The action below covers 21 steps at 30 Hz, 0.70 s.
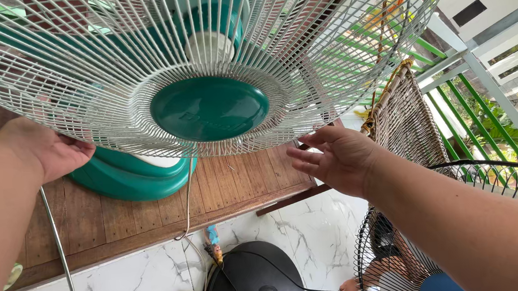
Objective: The person disassembles a table fan by removing the front grille, unscrewing the blade nut, and detaching the fan blades. The person then removes the rear grille and uses a screwdriver to loosen the central motor housing screws.
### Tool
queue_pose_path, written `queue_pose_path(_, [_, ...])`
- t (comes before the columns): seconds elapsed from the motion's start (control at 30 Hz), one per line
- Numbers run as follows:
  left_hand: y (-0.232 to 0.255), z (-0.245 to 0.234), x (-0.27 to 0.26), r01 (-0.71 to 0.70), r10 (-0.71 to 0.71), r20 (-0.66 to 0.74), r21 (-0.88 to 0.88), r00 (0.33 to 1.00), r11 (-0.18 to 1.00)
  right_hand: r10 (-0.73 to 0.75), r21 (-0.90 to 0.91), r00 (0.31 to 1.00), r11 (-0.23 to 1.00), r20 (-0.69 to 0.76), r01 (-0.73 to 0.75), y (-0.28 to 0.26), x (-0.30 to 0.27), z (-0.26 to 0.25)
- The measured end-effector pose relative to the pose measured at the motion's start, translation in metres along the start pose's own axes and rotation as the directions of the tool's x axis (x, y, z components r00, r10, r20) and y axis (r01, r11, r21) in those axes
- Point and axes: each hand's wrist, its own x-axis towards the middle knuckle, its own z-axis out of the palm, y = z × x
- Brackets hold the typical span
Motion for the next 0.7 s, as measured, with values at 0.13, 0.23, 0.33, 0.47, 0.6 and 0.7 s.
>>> queue_pose_path(0.13, [-0.001,0.011,-0.008,-0.009,0.003,-0.082,-0.079,0.997,0.997,0.005,0.007,1.000,1.000,0.007,-0.005,-0.001,-0.001,0.002])
queue_pose_path(0.23, [-0.001,0.015,-0.011,0.001,-0.017,-0.126,-0.123,0.992,0.992,0.001,0.035,1.000,0.999,-0.021,-0.001,0.001,-0.002,0.007])
queue_pose_path(0.33, [-0.002,0.014,-0.007,0.002,-0.019,-0.136,-0.123,0.991,0.992,-0.017,0.117,0.996,0.993,-0.087,0.027,0.009,0.000,0.015])
queue_pose_path(0.47, [0.000,0.011,-0.001,-0.012,-0.010,-0.196,-0.110,0.981,0.994,-0.034,0.229,0.997,0.972,-0.063,0.048,0.016,0.005,0.019])
queue_pose_path(0.6, [0.000,0.001,-0.007,-0.042,0.042,-0.011,-0.028,0.999,0.999,-0.047,0.242,0.998,0.969,-0.040,0.055,0.014,0.006,0.016])
queue_pose_path(0.7, [0.004,-0.006,-0.016,-0.150,0.118,0.128,0.279,0.985,0.949,-0.043,0.238,0.997,0.970,-0.058,0.055,0.010,0.004,0.019])
